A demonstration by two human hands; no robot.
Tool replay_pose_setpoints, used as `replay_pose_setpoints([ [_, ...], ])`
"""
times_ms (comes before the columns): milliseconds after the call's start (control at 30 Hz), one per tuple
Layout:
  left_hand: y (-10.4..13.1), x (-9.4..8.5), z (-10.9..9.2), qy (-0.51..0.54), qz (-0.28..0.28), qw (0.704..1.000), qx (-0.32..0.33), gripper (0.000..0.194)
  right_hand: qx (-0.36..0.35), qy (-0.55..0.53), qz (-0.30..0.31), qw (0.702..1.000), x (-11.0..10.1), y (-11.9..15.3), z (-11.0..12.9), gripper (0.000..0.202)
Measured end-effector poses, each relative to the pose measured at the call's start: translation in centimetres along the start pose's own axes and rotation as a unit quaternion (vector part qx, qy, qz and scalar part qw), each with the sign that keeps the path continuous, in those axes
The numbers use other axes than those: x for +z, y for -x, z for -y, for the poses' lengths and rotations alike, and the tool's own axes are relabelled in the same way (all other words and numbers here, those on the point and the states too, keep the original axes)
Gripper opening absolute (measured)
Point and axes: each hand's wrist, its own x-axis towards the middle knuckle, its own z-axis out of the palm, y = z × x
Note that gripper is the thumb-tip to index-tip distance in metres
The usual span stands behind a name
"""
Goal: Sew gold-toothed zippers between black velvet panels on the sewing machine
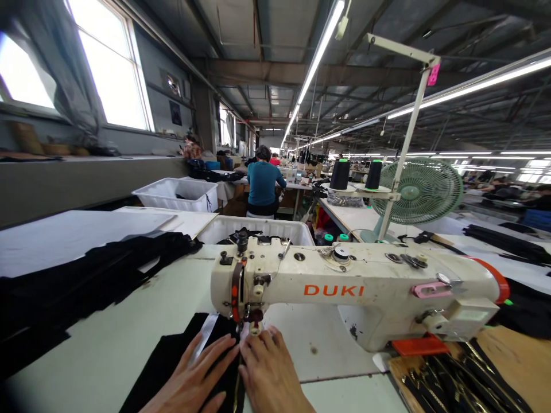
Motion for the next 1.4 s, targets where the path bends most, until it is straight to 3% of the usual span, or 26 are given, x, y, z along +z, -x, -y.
replay_pose_setpoints([
  [300, -0.9, -1.4, -0.1, 0.077, 0.036, 0.995, -0.042, 0.056, 0.013, 0.015, -0.004, 1.000, -0.1, -0.7, -0.1, 0.034],
  [633, -1.0, -1.2, -0.1, 0.084, 0.038, 0.994, -0.054, 0.054, 0.022, -0.001, -0.012, 1.000, 0.5, -0.7, -0.1, 0.027],
  [967, -1.5, -1.2, 0.2, 0.068, 0.049, 0.995, -0.057, 0.051, 0.014, 0.002, -0.019, 1.000, 1.6, -0.7, -0.2, 0.033],
  [1167, -1.1, -1.2, 0.0, 0.071, 0.048, 0.995, -0.046, 0.051, 0.009, 0.005, -0.016, 1.000, 1.1, -0.4, 0.0, 0.028],
  [1400, -1.2, -1.3, 0.1, 0.072, 0.033, 0.996, -0.039, 0.051, 0.016, -0.004, -0.017, 1.000, 1.5, -0.3, -0.3, 0.035],
])
